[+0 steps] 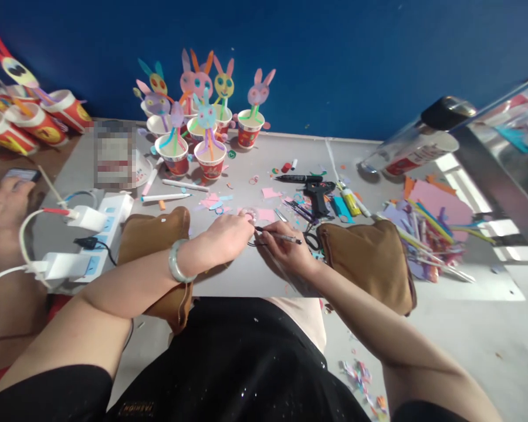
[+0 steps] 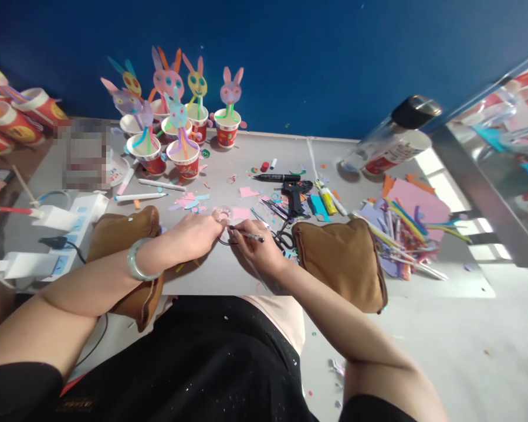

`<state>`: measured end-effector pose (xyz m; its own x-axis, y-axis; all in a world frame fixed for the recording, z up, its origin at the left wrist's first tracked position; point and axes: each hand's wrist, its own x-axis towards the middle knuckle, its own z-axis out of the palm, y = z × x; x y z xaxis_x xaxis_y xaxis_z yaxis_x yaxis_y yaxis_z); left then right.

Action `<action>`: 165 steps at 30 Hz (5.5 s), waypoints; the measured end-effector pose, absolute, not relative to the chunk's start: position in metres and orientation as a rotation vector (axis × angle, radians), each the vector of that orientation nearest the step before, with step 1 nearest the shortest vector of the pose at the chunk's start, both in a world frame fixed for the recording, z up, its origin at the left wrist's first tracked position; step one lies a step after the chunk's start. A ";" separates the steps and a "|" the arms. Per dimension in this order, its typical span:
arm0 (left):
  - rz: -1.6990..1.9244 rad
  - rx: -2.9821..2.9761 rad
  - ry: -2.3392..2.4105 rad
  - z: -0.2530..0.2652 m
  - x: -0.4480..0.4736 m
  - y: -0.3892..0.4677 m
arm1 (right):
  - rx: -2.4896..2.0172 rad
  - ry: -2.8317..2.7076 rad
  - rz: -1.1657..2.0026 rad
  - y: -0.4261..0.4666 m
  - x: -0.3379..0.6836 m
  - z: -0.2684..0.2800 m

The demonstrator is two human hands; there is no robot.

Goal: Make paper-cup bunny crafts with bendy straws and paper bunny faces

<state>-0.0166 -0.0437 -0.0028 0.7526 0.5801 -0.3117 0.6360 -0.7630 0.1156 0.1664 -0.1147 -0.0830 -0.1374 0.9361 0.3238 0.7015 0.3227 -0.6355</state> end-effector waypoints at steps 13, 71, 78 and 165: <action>-0.435 2.852 0.937 -0.006 -0.018 -0.042 | -1.374 -2.006 0.439 -0.118 0.165 -0.091; -0.493 2.873 0.951 -0.007 -0.016 -0.042 | -1.121 -2.361 0.293 -0.124 0.165 -0.075; -0.515 2.863 0.963 -0.005 -0.015 -0.043 | -1.123 -2.347 0.362 -0.123 0.172 -0.077; 1.124 1.537 0.895 -0.038 -0.013 0.009 | -1.666 -1.819 0.480 0.052 0.187 -0.072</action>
<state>-0.0125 0.0094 -0.0379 0.2968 0.9288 0.2220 0.0091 -0.2352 0.9719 0.1872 0.0520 -0.0718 -0.0138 0.9803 0.1969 0.7558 0.1391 -0.6398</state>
